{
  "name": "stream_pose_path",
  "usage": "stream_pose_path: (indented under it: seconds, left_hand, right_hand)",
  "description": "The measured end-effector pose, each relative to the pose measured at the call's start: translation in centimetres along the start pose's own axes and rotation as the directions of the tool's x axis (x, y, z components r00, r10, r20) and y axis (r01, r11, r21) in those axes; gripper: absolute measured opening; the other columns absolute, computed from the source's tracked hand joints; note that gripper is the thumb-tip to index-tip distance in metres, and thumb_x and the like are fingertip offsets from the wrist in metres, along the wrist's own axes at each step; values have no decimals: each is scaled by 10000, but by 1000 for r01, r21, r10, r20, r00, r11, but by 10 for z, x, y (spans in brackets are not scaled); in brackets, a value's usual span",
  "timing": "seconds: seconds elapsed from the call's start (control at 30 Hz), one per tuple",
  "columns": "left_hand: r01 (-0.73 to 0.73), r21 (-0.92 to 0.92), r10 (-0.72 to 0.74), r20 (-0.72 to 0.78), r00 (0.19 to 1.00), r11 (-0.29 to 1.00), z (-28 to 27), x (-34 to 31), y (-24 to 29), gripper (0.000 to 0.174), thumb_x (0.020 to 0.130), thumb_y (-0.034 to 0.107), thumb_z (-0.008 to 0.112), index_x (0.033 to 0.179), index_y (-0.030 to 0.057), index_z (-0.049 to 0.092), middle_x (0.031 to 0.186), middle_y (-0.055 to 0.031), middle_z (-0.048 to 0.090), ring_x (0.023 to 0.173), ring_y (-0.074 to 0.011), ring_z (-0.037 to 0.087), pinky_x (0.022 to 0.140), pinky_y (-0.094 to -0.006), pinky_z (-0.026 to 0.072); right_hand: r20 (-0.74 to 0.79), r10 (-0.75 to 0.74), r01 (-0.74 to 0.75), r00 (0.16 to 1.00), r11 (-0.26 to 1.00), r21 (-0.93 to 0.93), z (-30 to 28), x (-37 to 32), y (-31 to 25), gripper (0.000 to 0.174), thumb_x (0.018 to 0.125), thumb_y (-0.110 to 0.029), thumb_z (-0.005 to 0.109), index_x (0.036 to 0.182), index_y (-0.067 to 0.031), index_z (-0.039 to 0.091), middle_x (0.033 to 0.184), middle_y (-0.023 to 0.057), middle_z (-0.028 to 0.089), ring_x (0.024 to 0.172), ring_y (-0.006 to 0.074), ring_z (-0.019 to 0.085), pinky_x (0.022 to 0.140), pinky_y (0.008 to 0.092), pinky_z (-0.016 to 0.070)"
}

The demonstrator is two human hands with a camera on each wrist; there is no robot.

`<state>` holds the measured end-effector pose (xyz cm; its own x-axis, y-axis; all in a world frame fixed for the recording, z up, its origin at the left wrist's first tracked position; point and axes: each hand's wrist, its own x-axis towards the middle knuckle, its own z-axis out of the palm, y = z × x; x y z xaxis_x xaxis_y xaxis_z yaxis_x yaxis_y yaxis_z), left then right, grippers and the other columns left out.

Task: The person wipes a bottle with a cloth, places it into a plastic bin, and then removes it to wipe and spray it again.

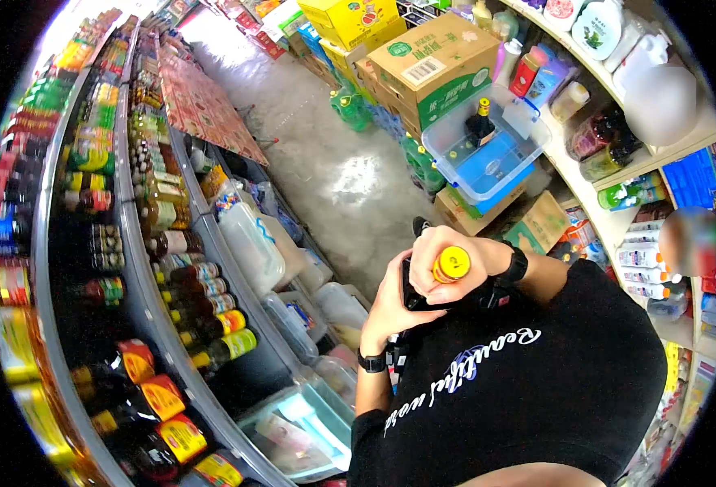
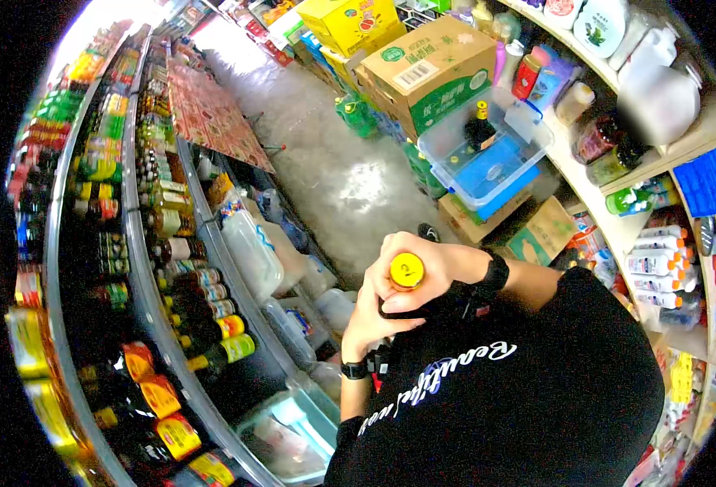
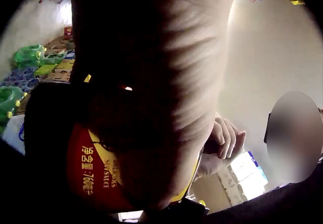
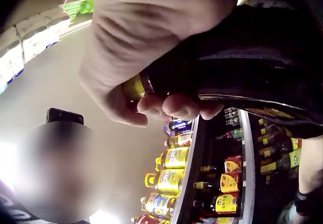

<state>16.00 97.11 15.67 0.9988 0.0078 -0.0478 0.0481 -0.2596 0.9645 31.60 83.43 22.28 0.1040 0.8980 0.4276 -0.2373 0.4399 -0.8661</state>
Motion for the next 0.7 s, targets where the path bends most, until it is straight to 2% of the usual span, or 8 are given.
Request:
stream_pose_path:
  seconds: [0.07, 0.27, 0.33, 0.4, 0.47, 0.57, 0.6, 0.7]
  left_hand:
    - [152, -21, -153, -24, 988, 988, -9, 17, -15, 1092, 576, 264, 957, 1442, -17, 355, 1351, -193, 545, 1256, -296, 558, 1069, -396, 427]
    - [234, 55, -231, -51, 972, 971, -46, 93, -39, 981, 578, 99, 948, 1378, 10, 387, 1266, -98, 522, 1157, -213, 545, 1026, -356, 445]
    - [269, 52, -267, -51, 962, 962, -54, 117, -42, 973, 588, 100, 945, 1375, 11, 380, 1259, -93, 516, 1143, -214, 545, 1019, -355, 447]
    - [272, 7, -271, -63, 960, 962, -59, 141, -46, 981, 602, 133, 947, 1383, 10, 366, 1254, -111, 527, 1135, -230, 559, 1010, -362, 454]
    - [163, 3, -163, -75, 984, 987, -64, 171, -42, 988, 617, 167, 953, 1389, 11, 357, 1251, -128, 539, 1122, -247, 572, 1001, -369, 462]
    - [49, 28, -47, -91, 995, 998, -55, 211, -49, 988, 632, 209, 960, 1389, 4, 359, 1281, -141, 527, 1142, -259, 564, 1001, -378, 464]
    - [20, 119, -19, -9, 1000, 993, -57, 225, -52, 1021, 622, 219, 964, 1403, -7, 347, 1290, -163, 517, 1158, -280, 556, 1012, -391, 460]
    - [-57, 259, -15, 269, 963, 964, -65, 266, -48, 1130, 603, 235, 966, 1468, -33, 291, 1355, -239, 486, 1239, -345, 528, 1063, -417, 441]
  right_hand:
    - [4, -51, 51, 999, 998, 23, -28, 17, 11, 216, 800, -20, 712, 644, -46, 566, 590, 34, 594, 499, 126, 519, 495, 287, 408]
    - [-58, -6, 12, 998, 995, 97, -112, 56, 45, 159, 804, -34, 710, 712, -41, 580, 608, 22, 588, 553, 107, 541, 531, 274, 424]
    - [-206, -173, 155, 963, 983, -100, -134, 68, 35, 153, 804, -48, 733, 752, -37, 589, 696, 16, 611, 651, 106, 564, 605, 285, 450]
    - [-360, -130, 84, 924, 987, -140, -150, 71, 35, 155, 809, -62, 737, 764, -37, 591, 691, 17, 605, 659, 101, 558, 612, 289, 454]
    - [-549, -131, 4, 825, 974, -227, -162, 70, 28, 184, 835, -114, 762, 787, -49, 596, 707, 2, 599, 682, 87, 550, 625, 282, 455]
    - [-823, -93, -117, 560, 975, -190, -167, 57, 23, 233, 851, -164, 793, 802, -63, 589, 716, -12, 584, 695, 70, 530, 625, 267, 443]
    - [-876, -13, -65, 482, 997, -50, -167, 51, 17, 236, 862, -141, 777, 776, -63, 572, 707, -14, 572, 695, 57, 513, 625, 258, 437]
    - [-900, -139, -103, 413, 975, -198, -174, 21, 18, 255, 859, -108, 762, 730, -55, 549, 698, -12, 595, 658, 53, 542, 592, 253, 426]
